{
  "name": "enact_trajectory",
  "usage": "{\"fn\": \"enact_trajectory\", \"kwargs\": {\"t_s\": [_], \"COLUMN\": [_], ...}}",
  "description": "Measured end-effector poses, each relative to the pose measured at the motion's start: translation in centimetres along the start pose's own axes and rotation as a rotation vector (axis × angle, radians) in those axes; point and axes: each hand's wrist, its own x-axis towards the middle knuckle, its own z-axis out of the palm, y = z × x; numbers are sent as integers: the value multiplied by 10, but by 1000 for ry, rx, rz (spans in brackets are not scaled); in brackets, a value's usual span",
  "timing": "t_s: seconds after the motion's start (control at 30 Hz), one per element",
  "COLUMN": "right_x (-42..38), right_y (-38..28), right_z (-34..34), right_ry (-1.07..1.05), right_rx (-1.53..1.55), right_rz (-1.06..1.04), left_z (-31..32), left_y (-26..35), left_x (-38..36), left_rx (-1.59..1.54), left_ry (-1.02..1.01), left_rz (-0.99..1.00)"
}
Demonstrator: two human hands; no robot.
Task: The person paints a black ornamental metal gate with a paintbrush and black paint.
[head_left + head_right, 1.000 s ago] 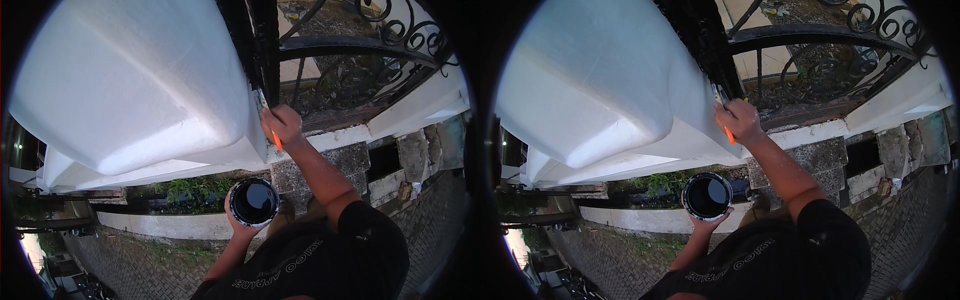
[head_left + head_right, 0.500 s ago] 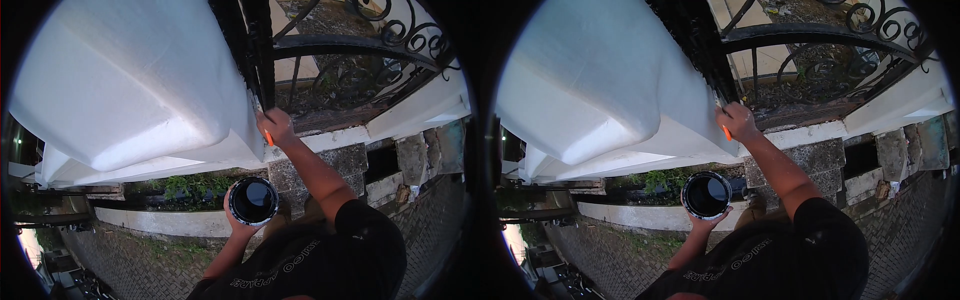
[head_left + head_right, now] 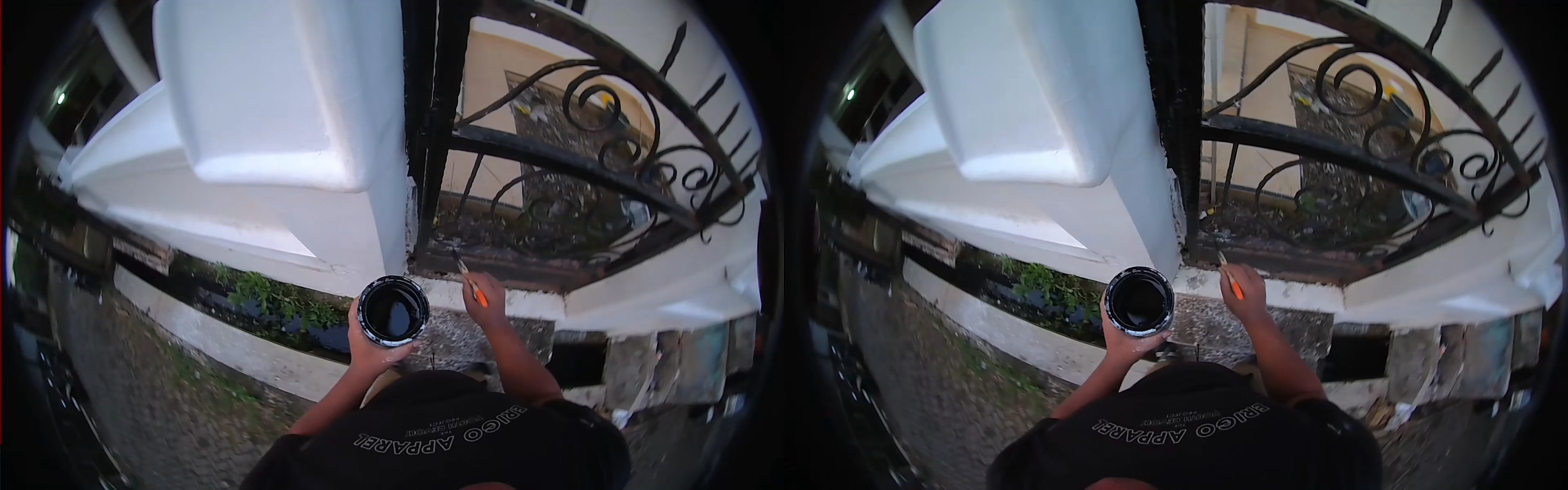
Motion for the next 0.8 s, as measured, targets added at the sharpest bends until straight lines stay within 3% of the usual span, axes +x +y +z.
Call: {"fn": "enact_trajectory", "kwargs": {"t_s": [0.37, 0.5, 0.57, 0.67, 0.7, 0.8], "right_x": [-39, -17, 6, 48, 63, 96], "right_y": [61, 61, 59, 28, 25, -10], "right_z": [-218, -279, -301, -319, -326, -329], "right_ry": [-38, -231, -286, -202, -183, -126], "right_rx": [-76, -132, -176, -49, -39, 396], "right_rz": [244, 341, 110, 102, -24, -89], "left_z": [128, 172, 184, 201, 205, 213], "left_y": [46, 59, 54, 69, 74, 81], "left_x": [-43, -50, -53, -53, -52, -56], "left_rx": [-95, -171, -93, -77, -81, -120], "left_ry": [194, 259, 243, 256, 265, 293], "left_rz": [-46, -12, -18, 28, 6, 67]}}
